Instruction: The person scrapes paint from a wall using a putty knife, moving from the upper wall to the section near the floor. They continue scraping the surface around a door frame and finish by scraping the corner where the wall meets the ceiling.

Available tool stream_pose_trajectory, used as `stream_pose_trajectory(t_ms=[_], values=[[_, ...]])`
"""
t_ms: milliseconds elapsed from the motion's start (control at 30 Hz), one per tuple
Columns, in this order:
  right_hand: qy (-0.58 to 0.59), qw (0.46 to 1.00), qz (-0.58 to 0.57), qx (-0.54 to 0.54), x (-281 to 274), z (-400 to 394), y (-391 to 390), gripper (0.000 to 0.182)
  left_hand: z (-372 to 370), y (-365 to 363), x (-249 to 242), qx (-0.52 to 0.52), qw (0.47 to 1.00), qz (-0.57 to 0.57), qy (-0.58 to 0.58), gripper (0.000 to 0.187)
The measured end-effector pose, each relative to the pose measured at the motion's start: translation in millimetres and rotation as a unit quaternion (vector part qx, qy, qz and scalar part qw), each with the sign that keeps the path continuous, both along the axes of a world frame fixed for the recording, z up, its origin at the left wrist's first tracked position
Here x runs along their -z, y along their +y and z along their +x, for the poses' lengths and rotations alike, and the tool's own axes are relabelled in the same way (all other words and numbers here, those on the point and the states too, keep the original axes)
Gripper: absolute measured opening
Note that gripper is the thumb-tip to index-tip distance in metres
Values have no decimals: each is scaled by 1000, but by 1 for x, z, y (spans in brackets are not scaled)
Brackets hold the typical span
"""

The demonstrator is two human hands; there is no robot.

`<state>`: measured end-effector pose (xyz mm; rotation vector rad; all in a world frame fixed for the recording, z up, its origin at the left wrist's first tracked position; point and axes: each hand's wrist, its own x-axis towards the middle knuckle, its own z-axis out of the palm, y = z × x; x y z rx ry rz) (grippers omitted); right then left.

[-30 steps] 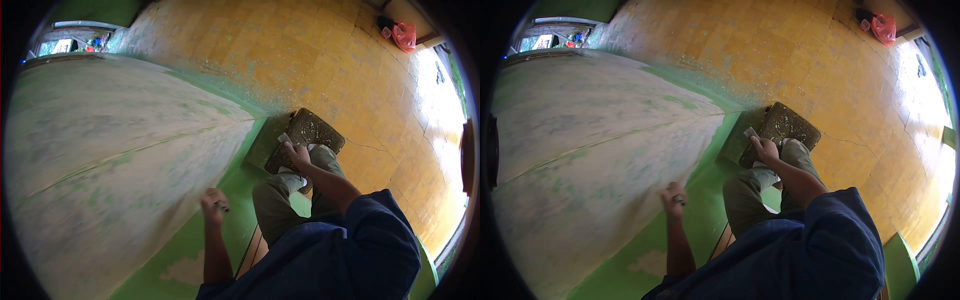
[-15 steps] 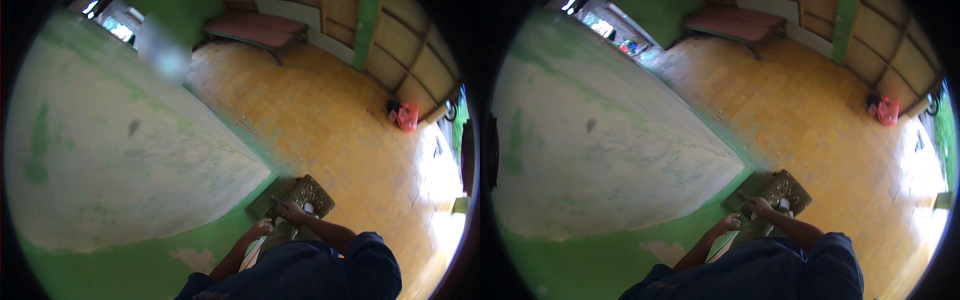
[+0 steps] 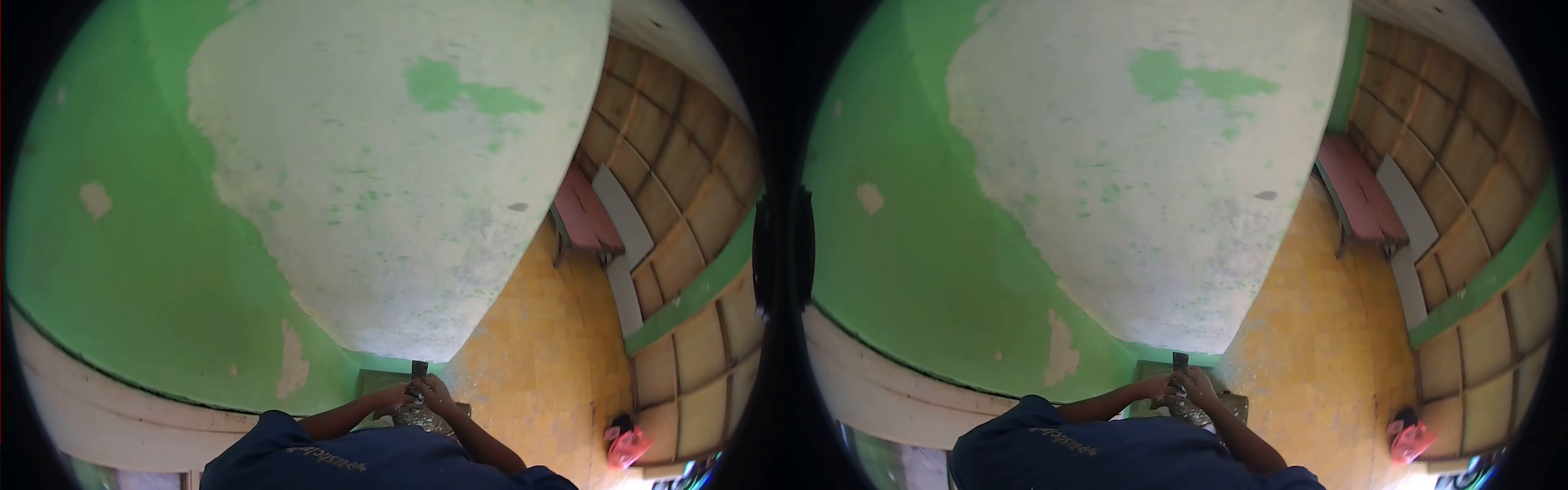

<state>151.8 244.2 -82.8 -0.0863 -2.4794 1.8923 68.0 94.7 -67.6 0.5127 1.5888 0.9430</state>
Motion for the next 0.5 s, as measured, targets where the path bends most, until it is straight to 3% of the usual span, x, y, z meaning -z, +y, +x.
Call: stream_pose_trajectory(t_ms=[100,200,300,400,500], values=[[-35,999,17,2,-11,3,-7,30,3,-6,9,5,998,-15,53,51],[-32,999,20,1,2,3,-5,30,9,-14,64,3,964,179,196,48],[-41,998,18,40,13,5,-10,32,13,-13,65,-29,980,155,119,45],[-83,995,-56,17,8,3,-14,33,20,-19,60,-84,980,142,113,43],[-94,995,-34,-17,18,-10,-16,34,21,-29,58,-110,983,119,90,44]])
